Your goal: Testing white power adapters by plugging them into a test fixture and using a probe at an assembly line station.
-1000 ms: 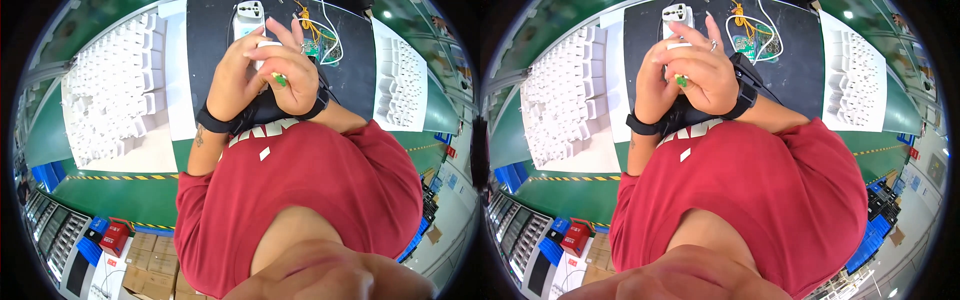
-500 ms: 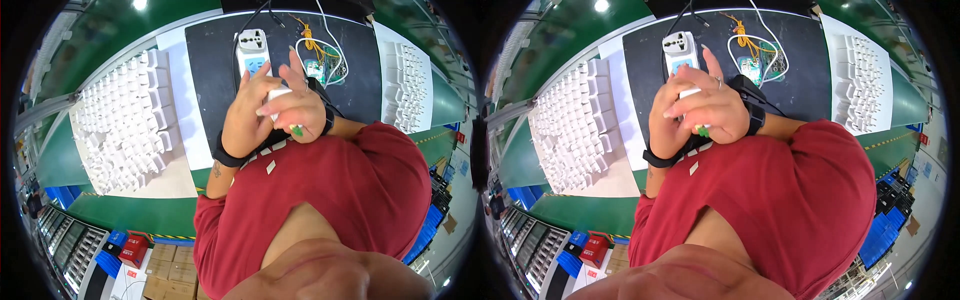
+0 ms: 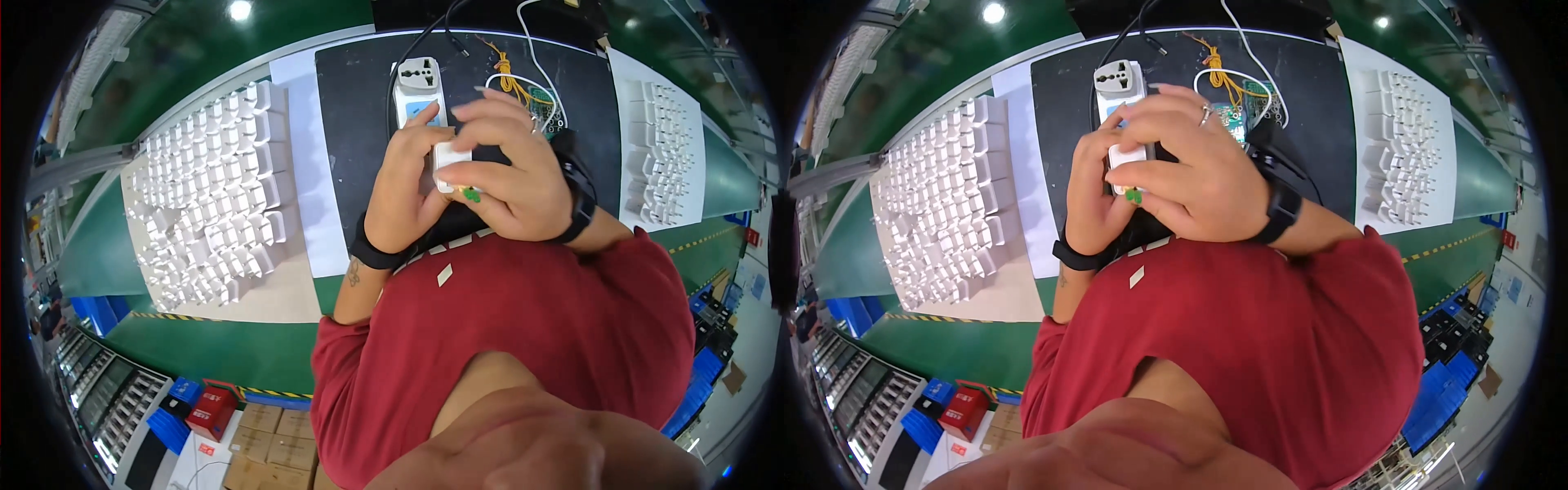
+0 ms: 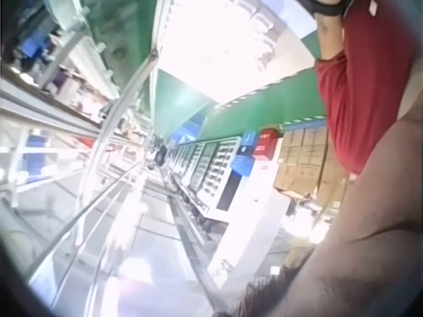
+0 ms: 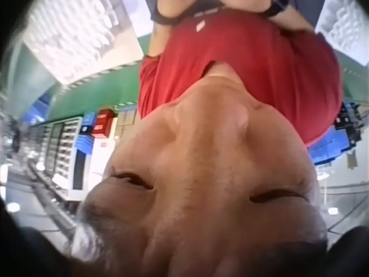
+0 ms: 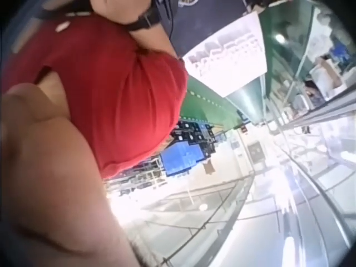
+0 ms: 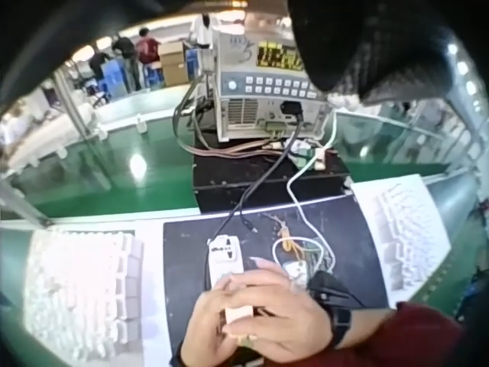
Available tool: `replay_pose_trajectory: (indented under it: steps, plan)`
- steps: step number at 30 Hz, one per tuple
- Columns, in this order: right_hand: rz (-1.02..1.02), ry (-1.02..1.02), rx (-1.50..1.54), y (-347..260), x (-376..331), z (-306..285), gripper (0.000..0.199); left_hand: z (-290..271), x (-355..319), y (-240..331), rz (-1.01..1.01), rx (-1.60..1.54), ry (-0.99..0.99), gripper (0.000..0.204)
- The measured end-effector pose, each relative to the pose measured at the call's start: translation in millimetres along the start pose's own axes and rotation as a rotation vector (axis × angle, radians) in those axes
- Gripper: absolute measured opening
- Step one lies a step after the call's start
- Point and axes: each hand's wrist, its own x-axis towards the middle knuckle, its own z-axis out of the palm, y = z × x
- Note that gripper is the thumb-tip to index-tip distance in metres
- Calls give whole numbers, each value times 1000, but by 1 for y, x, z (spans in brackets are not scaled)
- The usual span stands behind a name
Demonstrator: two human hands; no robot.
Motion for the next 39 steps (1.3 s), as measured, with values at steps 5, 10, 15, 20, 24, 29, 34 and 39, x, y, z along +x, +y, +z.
replay_pose_trajectory:
  steps: [5, 10, 15, 20, 24, 29, 34, 39]
  plan:
    - [34, -128, -166, -24, 10, -19, 25, -1, -1, 0, 55, 125, -44, 46]
    - [-13, -285, -382, -44, 16, -30, 24, 0, -5, -2, 68, 121, -37, 49]
    - [3, -504, -482, -47, 20, -32, 23, 5, -7, -3, 108, 92, 36, 48]
    - [-109, -654, -564, -48, 32, -33, 20, 8, -5, -5, 152, 135, 51, 51]
    - [-52, -819, -629, -58, 46, -28, 17, 8, -6, -10, 198, 124, 69, 48]
    - [101, -888, -683, -64, 57, -25, 14, 8, -11, -8, 195, 126, 112, 33]
    - [48, -669, -539, -58, 40, -28, 17, 12, -3, 2, 267, -38, 83, 41]
    - [16, -407, -373, -41, 23, -29, 9, 11, -6, -2, 269, 91, 81, 42]
